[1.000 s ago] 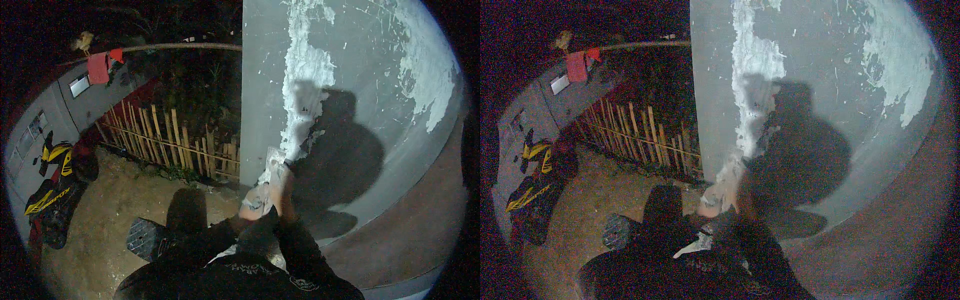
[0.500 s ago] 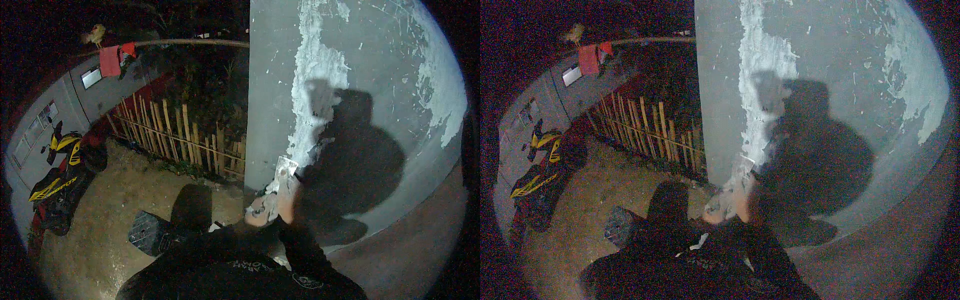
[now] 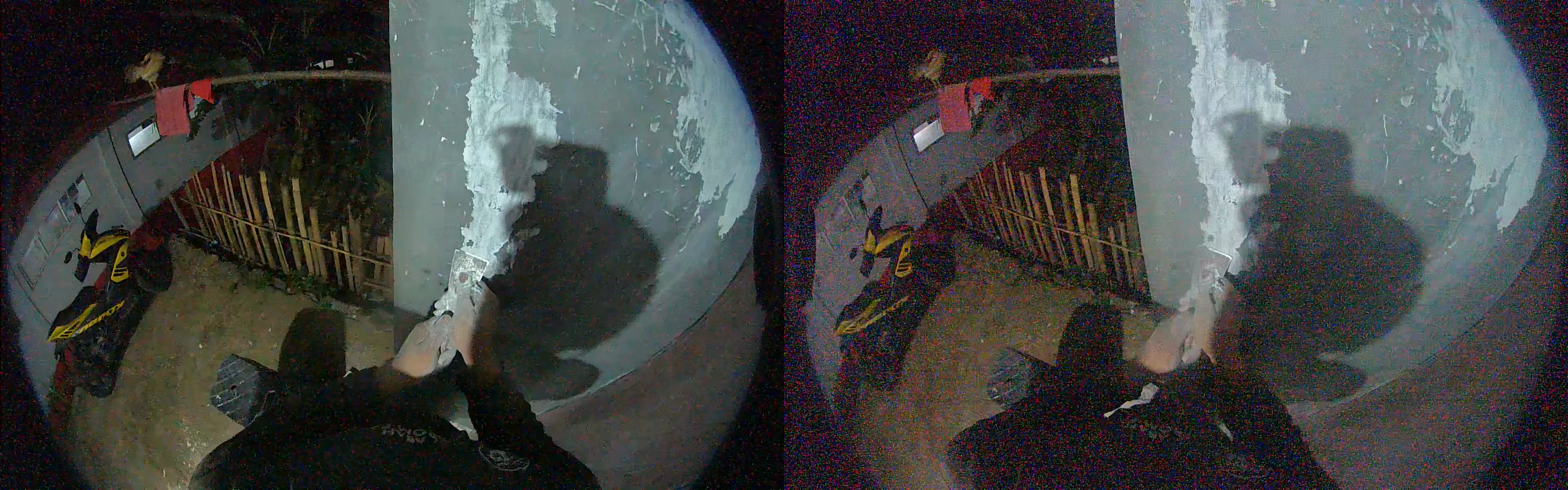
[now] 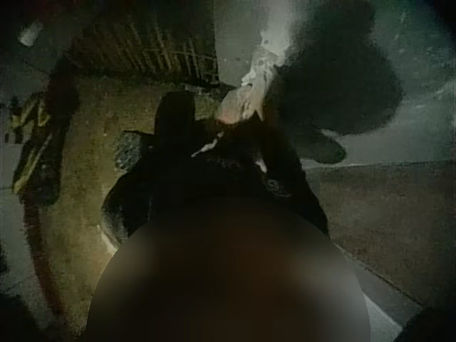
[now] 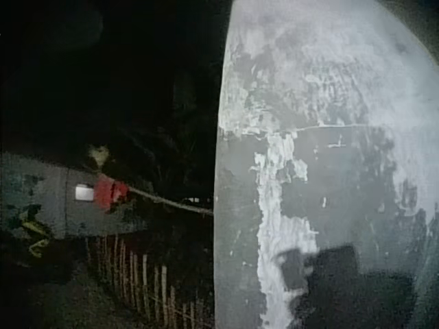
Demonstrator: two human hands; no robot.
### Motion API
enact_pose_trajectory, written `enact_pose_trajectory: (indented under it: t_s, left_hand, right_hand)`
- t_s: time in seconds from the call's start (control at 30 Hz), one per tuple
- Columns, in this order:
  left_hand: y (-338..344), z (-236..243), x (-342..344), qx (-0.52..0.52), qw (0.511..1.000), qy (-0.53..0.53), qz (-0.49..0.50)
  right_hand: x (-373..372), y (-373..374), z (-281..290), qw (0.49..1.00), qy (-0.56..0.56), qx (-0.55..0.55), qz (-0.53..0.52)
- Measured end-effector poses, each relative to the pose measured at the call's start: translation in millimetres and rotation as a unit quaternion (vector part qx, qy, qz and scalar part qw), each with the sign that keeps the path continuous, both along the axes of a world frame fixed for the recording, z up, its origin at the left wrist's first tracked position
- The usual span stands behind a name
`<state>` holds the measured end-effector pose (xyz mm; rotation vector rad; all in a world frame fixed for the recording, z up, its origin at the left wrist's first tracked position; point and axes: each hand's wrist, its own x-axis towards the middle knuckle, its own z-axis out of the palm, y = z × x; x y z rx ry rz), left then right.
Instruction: The person applies white plaster to a curved wall using a trowel, spreading and smoothing the material in vertical strokes. The person repeatedly scoops plaster from a container and applies it to the wall surface.
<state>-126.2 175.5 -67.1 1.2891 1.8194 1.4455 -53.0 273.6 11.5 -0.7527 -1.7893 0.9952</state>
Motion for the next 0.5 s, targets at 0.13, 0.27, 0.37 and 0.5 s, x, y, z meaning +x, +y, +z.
enact_pose_trajectory:
  t_s: [0.13,0.27,0.37,0.5]
  left_hand:
    - [-2.1,7.7,9.4,0.122,0.990,0.075,-0.012]
    - [-6.2,19.9,13.8,0.095,0.995,-0.019,-0.034]
    - [-10.3,30.8,10.9,0.165,0.983,0.045,-0.066]
    - [-13.3,33.9,9.2,0.008,0.998,0.011,-0.065]
  right_hand:
    - [-1.5,6.9,9.7,0.999,0.009,-0.046,0.018]
    - [2.0,4.5,3.0,0.994,0.045,-0.091,0.031]
    - [5.7,2.1,-7.2,0.966,0.109,-0.226,0.062]
    - [6.5,5.5,-12.6,0.965,0.116,-0.232,0.041]
